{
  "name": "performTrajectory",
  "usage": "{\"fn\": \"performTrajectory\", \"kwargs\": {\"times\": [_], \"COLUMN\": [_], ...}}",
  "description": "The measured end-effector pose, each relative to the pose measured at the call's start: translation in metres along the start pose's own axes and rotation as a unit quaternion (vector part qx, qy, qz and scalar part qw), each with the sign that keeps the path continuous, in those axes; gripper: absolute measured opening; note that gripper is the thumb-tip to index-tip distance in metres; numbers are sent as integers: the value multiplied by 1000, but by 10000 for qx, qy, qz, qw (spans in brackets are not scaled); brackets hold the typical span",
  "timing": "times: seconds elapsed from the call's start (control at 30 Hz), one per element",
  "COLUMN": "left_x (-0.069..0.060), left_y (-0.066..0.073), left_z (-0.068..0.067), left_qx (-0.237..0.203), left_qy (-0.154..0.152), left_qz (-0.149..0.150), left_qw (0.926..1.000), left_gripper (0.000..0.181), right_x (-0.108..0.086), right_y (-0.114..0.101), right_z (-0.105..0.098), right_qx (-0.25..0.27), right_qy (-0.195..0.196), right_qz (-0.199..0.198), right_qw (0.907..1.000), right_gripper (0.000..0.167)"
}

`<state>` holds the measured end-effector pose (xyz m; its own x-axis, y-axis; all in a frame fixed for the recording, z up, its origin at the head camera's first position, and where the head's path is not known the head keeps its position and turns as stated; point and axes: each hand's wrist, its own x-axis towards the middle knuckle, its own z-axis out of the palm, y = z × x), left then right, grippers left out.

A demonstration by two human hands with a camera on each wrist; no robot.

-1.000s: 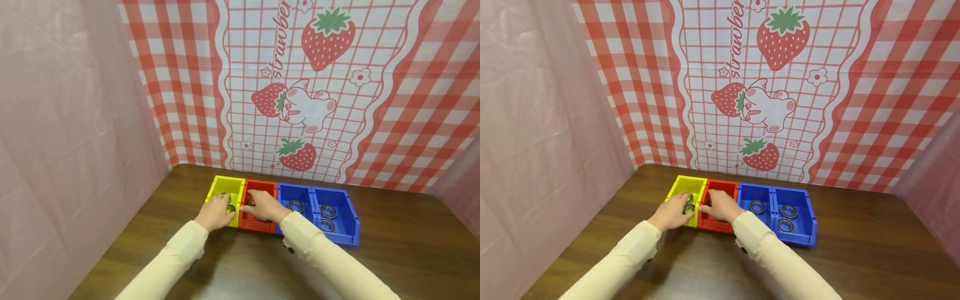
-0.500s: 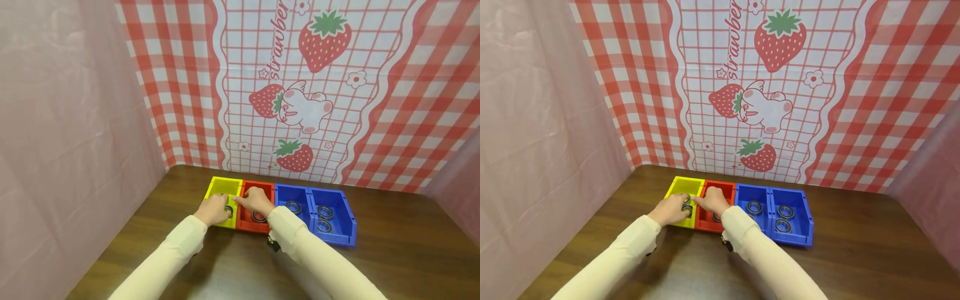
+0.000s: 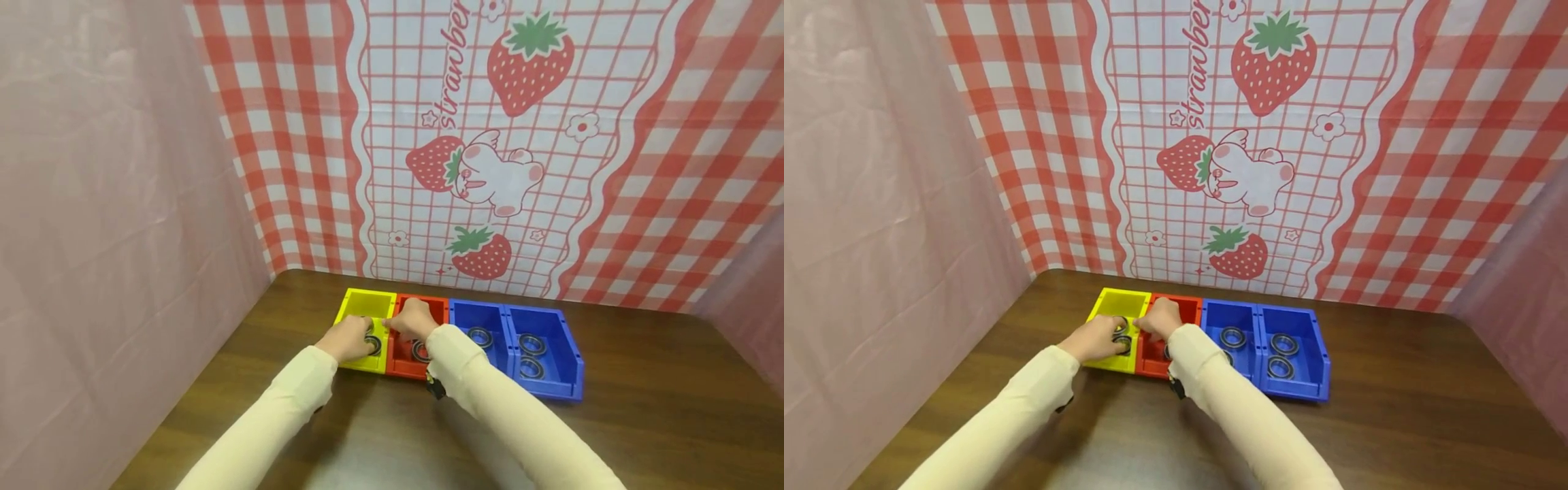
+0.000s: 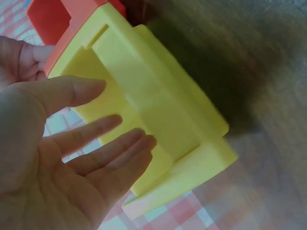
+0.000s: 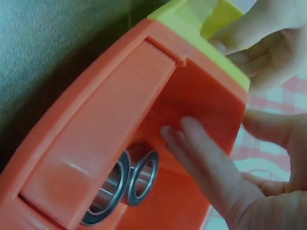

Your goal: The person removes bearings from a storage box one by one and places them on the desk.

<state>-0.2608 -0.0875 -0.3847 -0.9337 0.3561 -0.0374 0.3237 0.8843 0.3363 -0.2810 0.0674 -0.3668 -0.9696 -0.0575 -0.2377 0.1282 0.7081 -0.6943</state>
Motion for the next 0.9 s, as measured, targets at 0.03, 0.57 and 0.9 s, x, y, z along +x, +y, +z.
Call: {"fn": "performTrajectory", "kwargs": {"times": [0.03,0.57,0.9], "left_x": [0,12,16], "left_y": [0,5,12], "left_z": [0,4,4], "left_qx": [-28,152,367], "left_qy": [-28,-524,-203], "left_qz": [-8,72,-325], "left_qw": [10000,9985,9986], "left_gripper": [38,33,9], "right_x": [2,9,17], "right_y": [1,17,6], "right_z": [0,1,1], "right_qx": [180,1553,1082], "right_qy": [-66,-193,22], "right_qz": [80,499,367], "right_qw": [9998,9864,9934], "right_gripper": [33,28,30]}}
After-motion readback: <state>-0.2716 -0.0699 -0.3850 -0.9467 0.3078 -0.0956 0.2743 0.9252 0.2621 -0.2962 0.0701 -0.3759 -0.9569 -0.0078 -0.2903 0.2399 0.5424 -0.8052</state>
